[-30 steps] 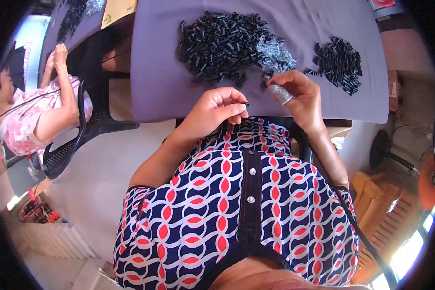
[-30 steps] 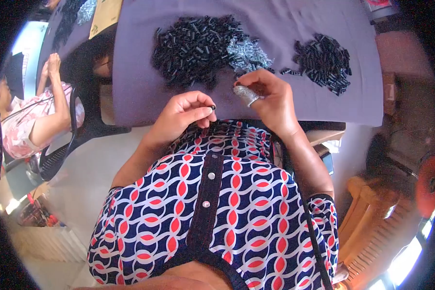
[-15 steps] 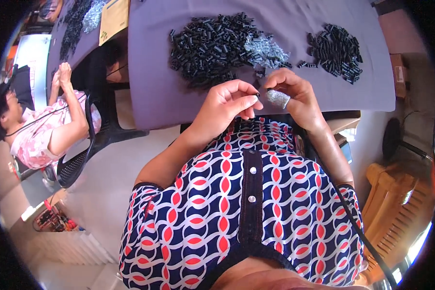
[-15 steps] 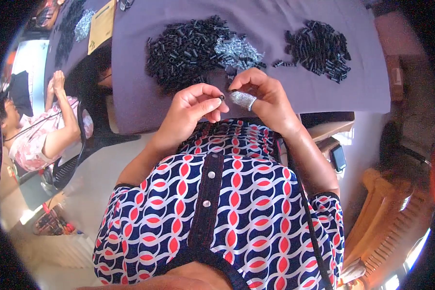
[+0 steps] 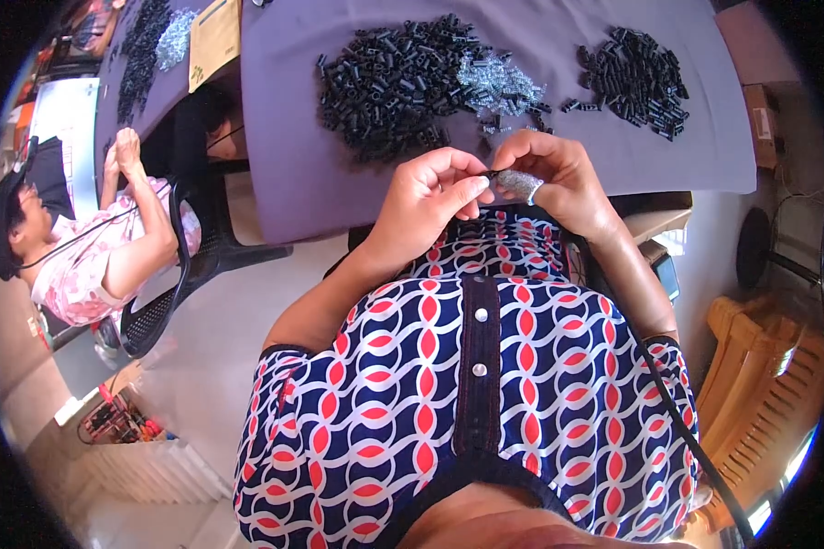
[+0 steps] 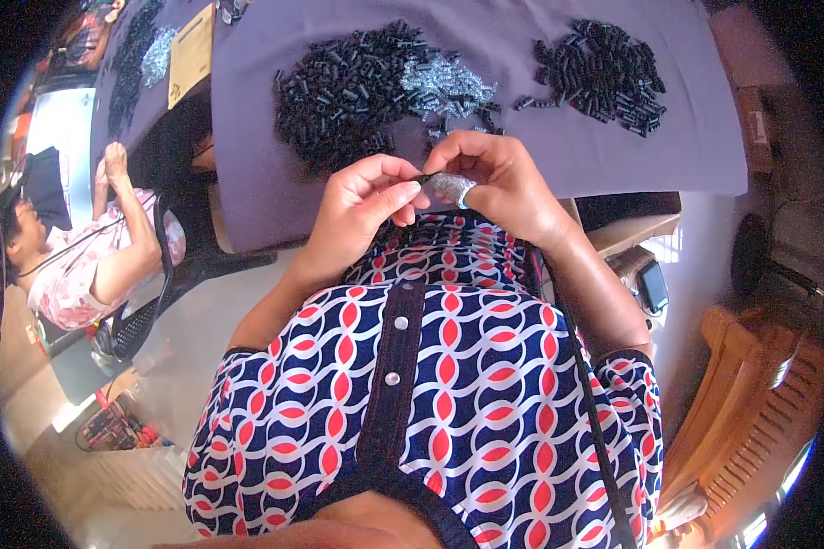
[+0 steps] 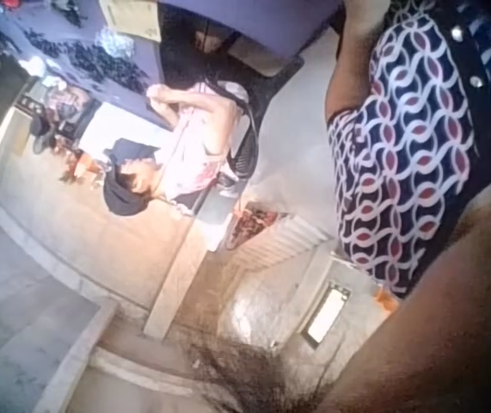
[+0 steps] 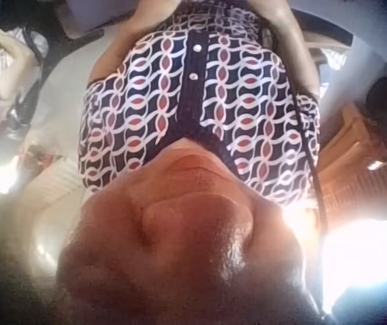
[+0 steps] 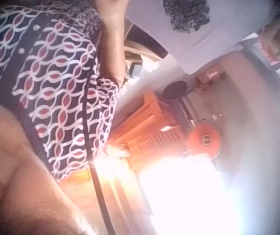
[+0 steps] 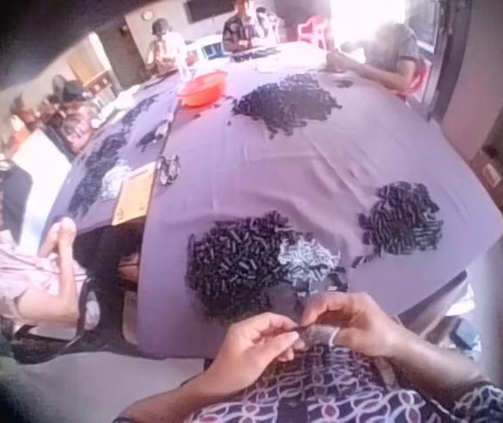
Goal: Assembling small black plastic toggles or clips by inserting silver springs.
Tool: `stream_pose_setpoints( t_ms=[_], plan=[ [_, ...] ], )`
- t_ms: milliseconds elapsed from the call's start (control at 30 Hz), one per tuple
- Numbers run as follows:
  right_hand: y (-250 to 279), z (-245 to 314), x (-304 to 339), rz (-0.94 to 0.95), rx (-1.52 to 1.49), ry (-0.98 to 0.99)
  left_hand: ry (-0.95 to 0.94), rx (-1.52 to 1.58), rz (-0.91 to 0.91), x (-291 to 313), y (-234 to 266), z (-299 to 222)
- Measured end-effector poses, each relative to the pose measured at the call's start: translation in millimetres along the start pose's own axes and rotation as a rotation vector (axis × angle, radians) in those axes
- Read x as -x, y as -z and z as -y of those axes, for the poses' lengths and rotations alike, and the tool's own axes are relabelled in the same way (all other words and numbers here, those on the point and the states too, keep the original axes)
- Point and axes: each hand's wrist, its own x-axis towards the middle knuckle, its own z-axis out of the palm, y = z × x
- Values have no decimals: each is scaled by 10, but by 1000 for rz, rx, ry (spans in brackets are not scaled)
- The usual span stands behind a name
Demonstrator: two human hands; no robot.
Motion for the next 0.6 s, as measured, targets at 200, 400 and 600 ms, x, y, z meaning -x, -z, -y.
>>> stream_pose_setpoints(
  t_ms=[200,400,600],
  plan=[
    [-66,153,1,-15,506,160,58,43,3,22,16,30],
    [-173,214,-16,-35,739,192,-40,-75,-110,64,-96,101],
    [-96,125,-17,-1,692,101,175,217,-35,17,42,140]
  ],
)
